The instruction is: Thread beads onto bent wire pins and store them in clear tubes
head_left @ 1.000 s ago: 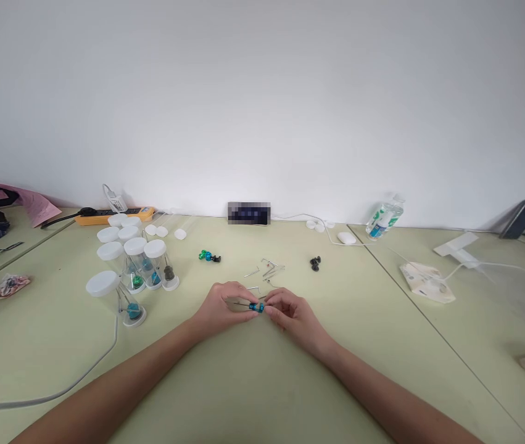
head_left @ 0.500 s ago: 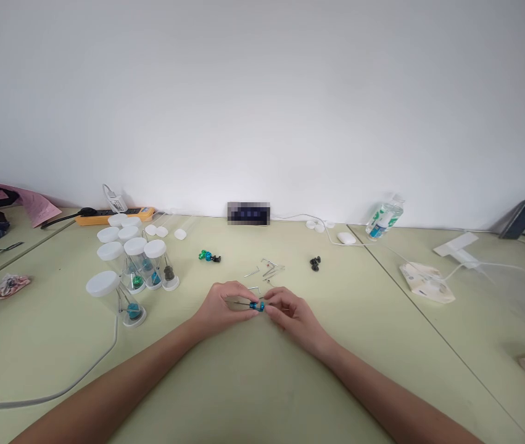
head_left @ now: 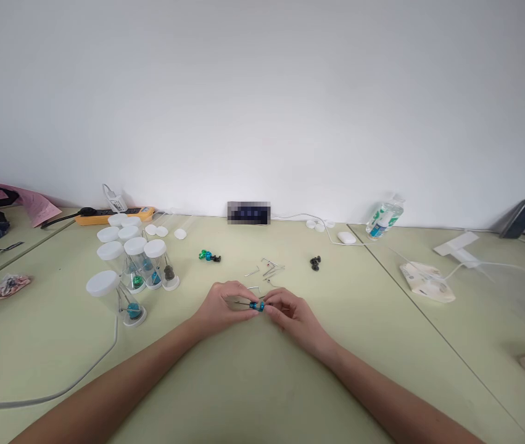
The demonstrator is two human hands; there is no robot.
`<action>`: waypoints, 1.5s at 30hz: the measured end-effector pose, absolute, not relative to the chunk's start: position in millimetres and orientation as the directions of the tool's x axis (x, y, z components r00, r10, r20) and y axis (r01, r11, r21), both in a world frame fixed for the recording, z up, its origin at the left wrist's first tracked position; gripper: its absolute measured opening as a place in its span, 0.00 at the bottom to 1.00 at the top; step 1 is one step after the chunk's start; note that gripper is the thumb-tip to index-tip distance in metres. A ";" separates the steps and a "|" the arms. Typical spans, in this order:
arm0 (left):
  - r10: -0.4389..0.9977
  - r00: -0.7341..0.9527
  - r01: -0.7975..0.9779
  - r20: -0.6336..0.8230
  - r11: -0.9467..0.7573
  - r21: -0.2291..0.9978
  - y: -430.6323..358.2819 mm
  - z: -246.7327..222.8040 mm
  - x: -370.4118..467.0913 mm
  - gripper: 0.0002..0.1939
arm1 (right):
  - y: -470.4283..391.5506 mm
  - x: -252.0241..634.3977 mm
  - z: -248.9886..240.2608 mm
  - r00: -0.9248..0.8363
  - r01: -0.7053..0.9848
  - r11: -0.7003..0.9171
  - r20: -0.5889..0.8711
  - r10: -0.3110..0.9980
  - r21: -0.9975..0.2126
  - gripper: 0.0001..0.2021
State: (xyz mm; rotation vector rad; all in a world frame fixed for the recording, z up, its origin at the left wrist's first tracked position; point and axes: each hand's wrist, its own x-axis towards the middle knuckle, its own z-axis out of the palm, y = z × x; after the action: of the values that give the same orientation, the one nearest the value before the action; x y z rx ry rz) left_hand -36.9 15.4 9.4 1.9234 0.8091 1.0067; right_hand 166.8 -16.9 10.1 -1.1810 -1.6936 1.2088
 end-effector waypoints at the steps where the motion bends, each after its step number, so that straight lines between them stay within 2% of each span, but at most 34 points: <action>1: 0.807 0.476 0.168 0.348 -0.472 0.865 15.4 9.3 -36.9 0.09 | -16.7 166.8 9.6 -0.305 0.249 0.139 0.058 0.951 -0.958 0.12; 6: 0.792 0.499 0.177 0.353 -0.492 0.852 14.3 9.2 -36.5 0.09 | -17.2 167.1 10.6 -0.332 0.306 0.117 0.009 0.943 -0.945 0.20; 11: 0.782 0.505 0.177 0.365 -0.508 0.843 14.3 9.2 -35.3 0.09 | -17.7 166.0 12.0 -0.307 0.249 0.127 0.047 0.951 -0.960 0.14; 16: 0.768 0.520 0.162 0.374 -0.518 0.840 13.1 9.3 -34.4 0.09 | -17.1 166.3 11.6 -0.334 0.278 0.133 0.034 0.942 -0.951 0.20; 20: 0.807 0.481 0.162 0.344 -0.467 0.869 13.7 9.6 -36.1 0.09 | -18.3 166.5 11.4 -0.302 0.261 0.105 0.022 0.953 -0.960 0.12; 24: 0.832 0.455 0.175 0.318 -0.434 0.884 14.6 10.4 -37.2 0.09 | -18.9 166.2 10.8 -0.289 0.246 0.101 0.027 0.957 -0.964 0.11; 27: 0.822 0.467 0.176 0.326 -0.448 0.877 14.4 10.4 -36.9 0.10 | -18.4 165.8 10.7 -0.315 0.256 0.103 0.018 0.949 -0.961 0.16; 32: 0.831 0.455 0.178 0.322 -0.439 0.881 14.0 10.1 -36.9 0.09 | -17.7 166.2 9.7 -0.291 0.219 0.144 0.076 0.954 -0.965 0.11; 36: 0.816 0.477 0.175 0.327 -0.452 0.875 14.2 10.0 -36.9 0.10 | -17.9 166.8 9.3 -0.338 0.265 0.124 0.028 0.941 -0.956 0.17; 42: 0.813 0.474 0.181 0.338 -0.466 0.866 14.4 8.9 -36.2 0.10 | -17.3 166.4 10.0 -0.306 0.241 0.145 0.067 0.950 -0.960 0.12; 45: 0.801 0.488 0.177 0.347 -0.480 0.859 13.7 9.1 -35.8 0.09 | -17.3 166.8 11.0 -0.334 0.277 0.124 0.026 0.942 -0.953 0.19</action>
State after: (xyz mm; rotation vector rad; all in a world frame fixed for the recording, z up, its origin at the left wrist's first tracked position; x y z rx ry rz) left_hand -35.8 13.7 9.1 1.9389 0.8092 0.9935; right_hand 166.8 -17.3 11.0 -1.1899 -1.7191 1.2346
